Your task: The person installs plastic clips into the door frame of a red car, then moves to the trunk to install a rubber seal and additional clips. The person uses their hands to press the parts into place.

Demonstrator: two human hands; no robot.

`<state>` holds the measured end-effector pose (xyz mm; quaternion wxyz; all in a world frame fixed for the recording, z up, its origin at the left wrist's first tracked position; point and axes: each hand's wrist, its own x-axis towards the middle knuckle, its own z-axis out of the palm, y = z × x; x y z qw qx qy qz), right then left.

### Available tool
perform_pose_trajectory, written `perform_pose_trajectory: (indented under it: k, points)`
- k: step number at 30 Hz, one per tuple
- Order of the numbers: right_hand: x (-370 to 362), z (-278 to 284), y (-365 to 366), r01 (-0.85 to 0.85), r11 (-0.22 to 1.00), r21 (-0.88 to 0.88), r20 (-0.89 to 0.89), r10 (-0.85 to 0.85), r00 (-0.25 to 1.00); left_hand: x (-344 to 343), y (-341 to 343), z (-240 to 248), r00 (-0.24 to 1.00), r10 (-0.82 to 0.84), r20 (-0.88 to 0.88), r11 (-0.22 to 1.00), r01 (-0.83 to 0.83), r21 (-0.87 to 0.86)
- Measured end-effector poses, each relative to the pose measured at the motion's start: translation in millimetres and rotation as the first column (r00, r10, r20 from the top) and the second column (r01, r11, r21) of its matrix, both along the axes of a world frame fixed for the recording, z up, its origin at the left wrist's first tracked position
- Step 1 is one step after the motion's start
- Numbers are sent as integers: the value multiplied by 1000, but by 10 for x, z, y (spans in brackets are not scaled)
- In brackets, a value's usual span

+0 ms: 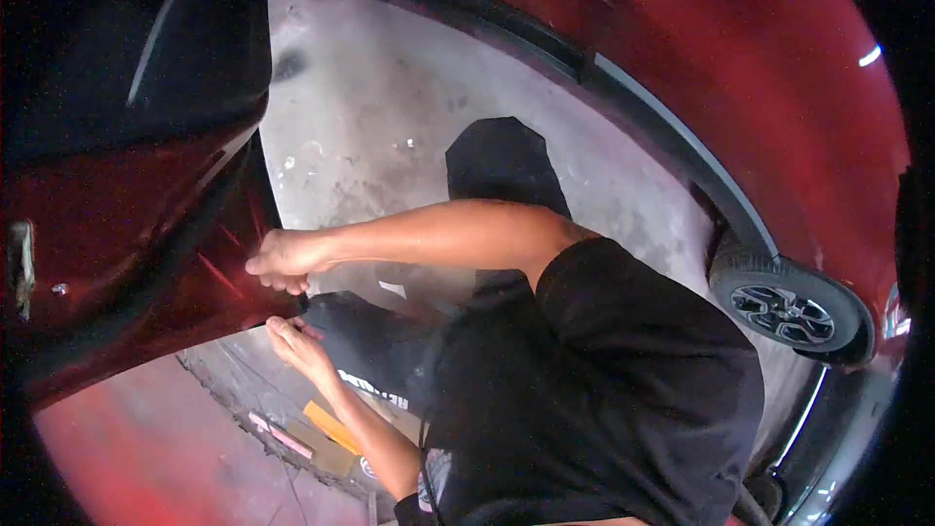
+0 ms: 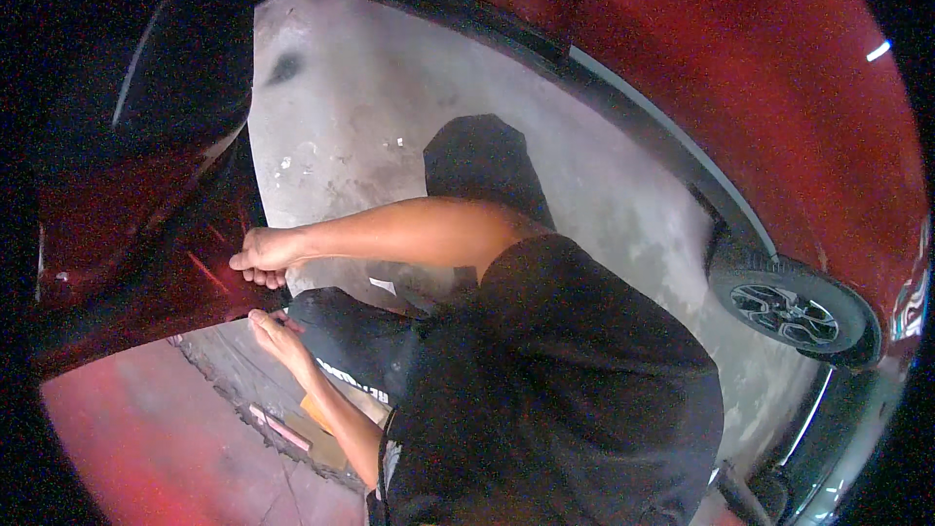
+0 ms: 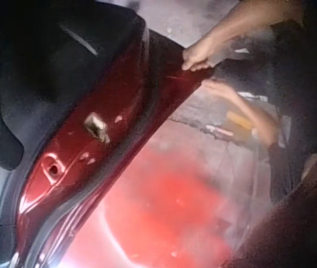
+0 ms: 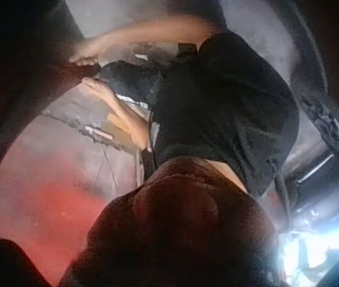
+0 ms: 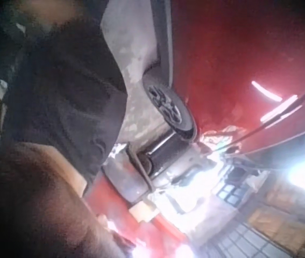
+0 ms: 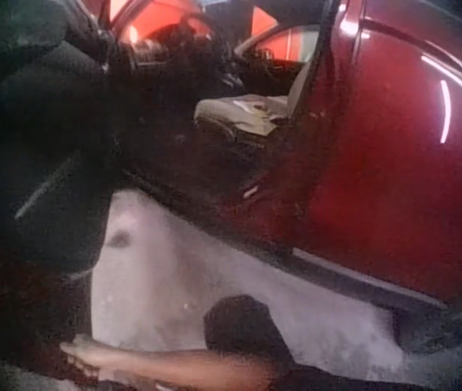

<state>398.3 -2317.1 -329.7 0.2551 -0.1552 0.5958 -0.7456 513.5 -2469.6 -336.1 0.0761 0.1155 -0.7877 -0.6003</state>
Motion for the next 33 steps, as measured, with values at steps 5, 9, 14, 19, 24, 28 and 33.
perform_pose_trajectory:
  k: [5, 9, 14, 19, 24, 28, 33]
  points:
    - [130, 215, 104, 405, 833, 375, -764, 31, 644, 27, -95, 14, 1000, 17, -8, 998, -18, -65]
    - [254, 454, 204, 128, 951, 280, -145, -90, 985, -27, -62, 15, 976, -17, -218, 964, -41, -261]
    - [345, -44, 847, 553, 760, 342, -523, -335, 784, -12, 88, 237, 974, -45, -224, 940, -34, -339]
    - [996, -255, 3103, 843, -151, 516, -837, -297, 459, 9, 163, 231, 965, -23, -260, 950, -60, -308]
    - [1367, 78, 4035, 415, -616, 669, -658, -234, 715, 11, -43, 104, 996, -50, -79, 929, 18, -369]
    - [1203, 42, 4234, 252, -638, 728, -520, -273, 809, 27, 10, 165, 996, -48, -80, 922, 13, -387]
    - [1144, 109, 4124, 269, -564, 781, -521, -350, 779, 2, 103, 231, 974, -65, -217, 944, -11, -329]
